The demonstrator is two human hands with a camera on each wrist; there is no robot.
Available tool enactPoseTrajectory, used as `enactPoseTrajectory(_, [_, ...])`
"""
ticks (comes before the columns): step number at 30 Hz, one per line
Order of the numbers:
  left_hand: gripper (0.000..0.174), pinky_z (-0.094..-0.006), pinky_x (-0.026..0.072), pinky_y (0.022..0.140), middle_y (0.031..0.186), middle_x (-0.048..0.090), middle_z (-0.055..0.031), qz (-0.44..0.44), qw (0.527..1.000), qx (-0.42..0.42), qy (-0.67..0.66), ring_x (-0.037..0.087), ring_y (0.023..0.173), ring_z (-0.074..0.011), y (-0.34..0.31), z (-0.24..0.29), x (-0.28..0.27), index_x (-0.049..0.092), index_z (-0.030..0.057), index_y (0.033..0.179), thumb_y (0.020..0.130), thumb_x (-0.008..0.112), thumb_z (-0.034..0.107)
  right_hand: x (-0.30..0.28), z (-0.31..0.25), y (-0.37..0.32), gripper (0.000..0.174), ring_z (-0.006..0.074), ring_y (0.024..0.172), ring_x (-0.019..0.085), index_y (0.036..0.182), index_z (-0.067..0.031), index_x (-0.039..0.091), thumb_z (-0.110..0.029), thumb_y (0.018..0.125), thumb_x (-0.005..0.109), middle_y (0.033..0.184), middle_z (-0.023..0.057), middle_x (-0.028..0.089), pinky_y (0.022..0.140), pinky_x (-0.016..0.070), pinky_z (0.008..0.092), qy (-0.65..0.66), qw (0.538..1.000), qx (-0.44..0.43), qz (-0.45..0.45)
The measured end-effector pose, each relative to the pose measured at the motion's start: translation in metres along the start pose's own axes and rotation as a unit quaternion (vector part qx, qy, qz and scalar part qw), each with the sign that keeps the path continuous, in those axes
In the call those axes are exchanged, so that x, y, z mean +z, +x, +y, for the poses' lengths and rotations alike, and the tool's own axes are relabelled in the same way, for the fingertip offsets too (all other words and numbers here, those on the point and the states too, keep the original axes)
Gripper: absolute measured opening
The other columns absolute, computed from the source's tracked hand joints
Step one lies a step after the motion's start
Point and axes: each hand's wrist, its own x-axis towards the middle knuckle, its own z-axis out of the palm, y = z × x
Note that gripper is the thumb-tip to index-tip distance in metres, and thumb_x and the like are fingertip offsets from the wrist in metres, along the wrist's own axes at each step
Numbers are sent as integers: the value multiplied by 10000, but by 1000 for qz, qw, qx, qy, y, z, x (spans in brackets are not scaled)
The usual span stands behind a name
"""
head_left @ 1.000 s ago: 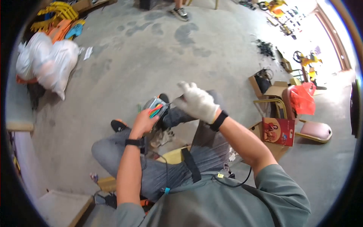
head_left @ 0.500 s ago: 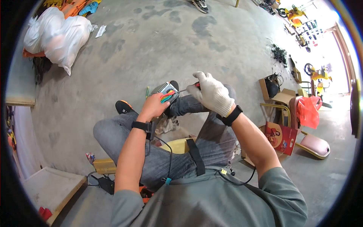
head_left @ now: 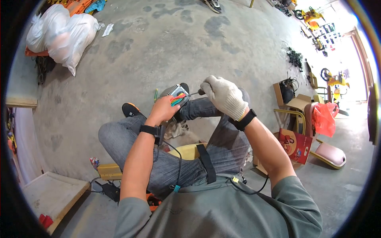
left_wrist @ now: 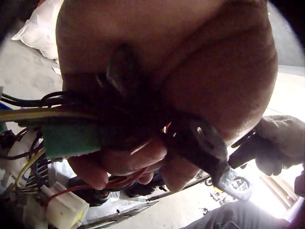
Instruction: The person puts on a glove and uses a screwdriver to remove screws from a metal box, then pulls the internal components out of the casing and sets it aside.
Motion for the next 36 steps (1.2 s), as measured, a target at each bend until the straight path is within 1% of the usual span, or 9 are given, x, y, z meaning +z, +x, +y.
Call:
enactPoseTrajectory(7, [399,-449,511,802,1015,705,-213,-3,999,0,-33,667,932,-386,-1,0,0,648,19,1184,877,725,263,5,6,-7,249,407,898,646,1080,-64,649,-187,864,660,940,209,636,794,533,465,-55,982,-142,108])
enactPoseTrajectory(10, [398,-444,513,802,1018,706,-213,-6,1000,-4,-27,668,934,-384,0,-1,0,649,21,1188,875,727,255,5,-3,-9,233,405,921,642,1077,-73,652,-167,864,650,931,202,637,810,530,465,-31,983,-100,148])
enactPoseTrajectory(13, [401,-441,514,803,1026,707,-214,-10,1000,-2,-17,670,937,-383,0,0,0,650,23,1192,870,730,250,1,-3,-5,247,423,1019,607,1082,-85,652,-138,841,659,1009,195,630,862,513,487,-17,998,58,31])
enactPoseTrajectory(21, [387,-471,519,836,1033,704,-225,3,999,13,-51,662,980,-409,-1,0,0,665,23,1142,858,718,281,5,4,-6,259,416,844,655,1095,-83,664,-255,904,635,976,215,647,759,541,465,-81,963,-189,171])
enactPoseTrajectory(22, [383,-471,518,837,1035,703,-225,-1,999,4,-44,661,982,-410,-2,2,-1,665,23,1140,861,716,279,4,-1,-7,259,416,844,655,1095,-83,664,-255,904,635,976,215,647,759,541,465,-80,963,-190,172])
enactPoseTrajectory(24, [378,-471,517,838,1037,702,-225,-5,999,-5,-35,659,984,-412,-3,3,-1,665,23,1139,863,714,276,-2,-12,-9,253,409,919,627,1095,-90,659,-192,865,643,1000,219,642,815,523,478,-9,997,30,73])
enactPoseTrajectory(28, [379,-470,517,828,1036,701,-228,-2,999,1,-46,659,970,-415,1,-3,3,662,16,1137,871,709,281,6,13,0,298,407,975,609,1134,-93,638,-169,846,645,1005,221,637,846,514,481,-30,999,4,32])
enactPoseTrajectory(33, [380,-468,518,818,1029,702,-231,9,999,2,-46,665,949,-413,3,-7,5,666,16,1132,874,710,290,18,14,-6,239,408,982,616,1102,-76,649,-170,884,621,1000,225,630,833,522,483,-40,980,-109,160])
enactPoseTrajectory(36, [371,-424,506,778,957,708,-199,5,999,7,-33,671,851,-346,6,-9,8,653,33,1193,890,713,238,15,1,-11,225,422,983,611,1089,-86,653,-161,881,618,1019,224,624,843,522,485,9,987,-45,155])
